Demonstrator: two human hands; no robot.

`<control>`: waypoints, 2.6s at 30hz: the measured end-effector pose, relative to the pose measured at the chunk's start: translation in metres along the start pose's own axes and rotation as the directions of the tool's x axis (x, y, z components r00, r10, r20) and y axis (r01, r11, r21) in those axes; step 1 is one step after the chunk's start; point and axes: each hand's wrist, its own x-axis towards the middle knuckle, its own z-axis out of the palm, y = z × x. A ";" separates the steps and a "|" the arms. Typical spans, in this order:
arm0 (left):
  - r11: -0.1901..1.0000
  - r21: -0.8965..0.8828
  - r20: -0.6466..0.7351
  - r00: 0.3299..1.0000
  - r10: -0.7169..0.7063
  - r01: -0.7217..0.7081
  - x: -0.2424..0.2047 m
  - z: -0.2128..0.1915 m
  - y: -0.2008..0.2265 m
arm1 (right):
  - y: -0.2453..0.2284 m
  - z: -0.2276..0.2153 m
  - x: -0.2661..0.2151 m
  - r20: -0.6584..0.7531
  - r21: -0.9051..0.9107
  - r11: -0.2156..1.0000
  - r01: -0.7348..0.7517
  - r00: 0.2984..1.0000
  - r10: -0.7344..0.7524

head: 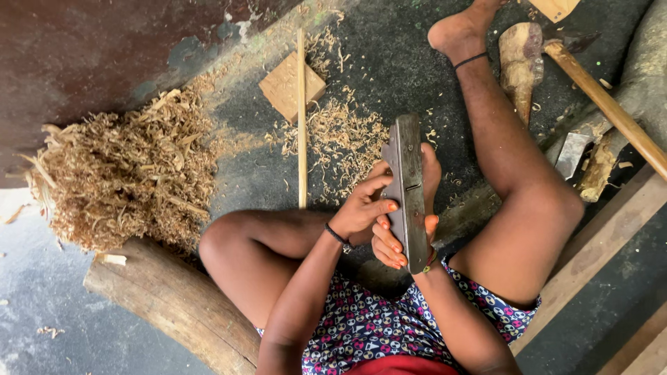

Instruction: The person sits on the floor and uses a hand plane to smooth and shape a small rectangular piece of wood. They repeatedly pull the plane along the wood, generating wood shavings, and occasionally pause to inspect the tool and the workpiece.

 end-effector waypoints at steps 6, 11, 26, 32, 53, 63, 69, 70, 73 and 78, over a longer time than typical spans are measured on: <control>0.989 -0.085 0.069 0.991 -0.112 0.118 -0.001 -0.002 0.007 | -0.001 0.003 -0.002 -0.051 0.032 0.999 0.014 0.999 -0.012; 0.973 0.223 0.119 0.992 0.037 -0.063 0.012 -0.006 0.010 | 0.002 0.000 -0.001 0.010 0.063 0.998 0.022 1.000 -0.022; 0.777 0.630 -0.270 0.936 0.225 -0.005 0.014 -0.009 0.064 | -0.006 -0.002 -0.009 -0.354 -0.409 0.907 -0.103 0.934 -0.054; 0.677 0.698 -0.383 0.920 0.080 0.231 0.009 -0.017 0.045 | -0.008 -0.033 -0.010 -0.603 -0.462 0.878 -0.125 0.770 -0.207; 0.121 0.545 -0.835 0.550 -0.011 0.830 0.009 -0.106 -0.025 | -0.003 -0.064 0.006 -0.721 -0.664 0.687 -0.295 0.494 -0.485; 0.310 0.501 -0.844 0.536 -0.034 0.808 0.000 -0.167 -0.061 | -0.012 -0.057 0.009 -0.731 -0.631 0.743 -0.224 0.492 -0.473; 0.334 0.435 -0.857 0.498 -0.130 0.836 0.001 -0.180 -0.065 | -0.004 -0.051 0.012 -0.671 -0.710 0.649 -0.275 0.546 -0.502; 0.350 0.444 -0.851 0.510 -0.123 0.825 0.001 -0.184 -0.065 | -0.004 -0.051 0.013 -0.651 -0.731 0.621 -0.282 0.562 -0.510; 0.365 0.455 -0.845 0.523 -0.112 0.812 0.001 -0.180 -0.073 | -0.003 -0.051 0.010 -0.669 -0.721 0.610 -0.328 0.558 -0.491; 0.291 0.501 -0.836 0.542 -0.082 0.815 0.004 -0.166 -0.064 | 0.004 -0.061 0.011 -0.699 -0.695 0.628 -0.350 0.534 -0.476</control>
